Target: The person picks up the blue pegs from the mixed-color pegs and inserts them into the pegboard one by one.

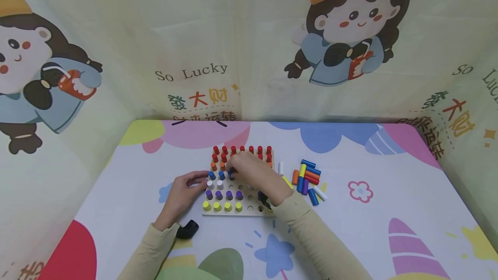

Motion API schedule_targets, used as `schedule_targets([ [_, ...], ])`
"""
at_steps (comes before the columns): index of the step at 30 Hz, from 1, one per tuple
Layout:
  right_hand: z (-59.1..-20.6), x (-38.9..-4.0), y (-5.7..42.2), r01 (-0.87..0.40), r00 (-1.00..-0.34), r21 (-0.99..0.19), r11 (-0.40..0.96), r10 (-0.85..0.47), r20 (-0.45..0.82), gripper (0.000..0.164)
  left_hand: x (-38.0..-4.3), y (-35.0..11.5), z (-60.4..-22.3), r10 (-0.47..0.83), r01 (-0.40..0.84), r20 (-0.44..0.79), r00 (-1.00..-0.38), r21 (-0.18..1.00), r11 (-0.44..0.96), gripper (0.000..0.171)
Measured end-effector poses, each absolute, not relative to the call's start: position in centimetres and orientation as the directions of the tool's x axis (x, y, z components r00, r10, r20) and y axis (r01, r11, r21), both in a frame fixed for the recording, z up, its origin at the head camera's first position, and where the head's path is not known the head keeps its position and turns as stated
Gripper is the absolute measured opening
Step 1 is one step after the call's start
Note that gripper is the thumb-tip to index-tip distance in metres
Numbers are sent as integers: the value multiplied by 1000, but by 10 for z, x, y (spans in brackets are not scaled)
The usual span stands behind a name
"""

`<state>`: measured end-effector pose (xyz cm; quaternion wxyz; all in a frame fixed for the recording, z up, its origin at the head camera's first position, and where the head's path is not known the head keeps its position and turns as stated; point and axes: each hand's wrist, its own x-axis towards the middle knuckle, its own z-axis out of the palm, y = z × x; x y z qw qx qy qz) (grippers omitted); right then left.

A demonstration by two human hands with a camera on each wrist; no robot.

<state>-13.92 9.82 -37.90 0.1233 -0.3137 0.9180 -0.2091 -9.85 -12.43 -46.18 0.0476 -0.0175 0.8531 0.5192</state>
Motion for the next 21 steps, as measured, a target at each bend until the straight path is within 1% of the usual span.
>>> schedule_targets([
  [13, -379, -140, 96, -538, -764, -424, 728, -634, -120, 25, -98, -125, -461, 22, -80, -101, -995, 889, 451, 30],
  [21, -382, -141, 96, -541, -758, -422, 728, -639, -130, 26, -99, -126, -463, 23, -80, -101, -995, 891, 447, 30],
])
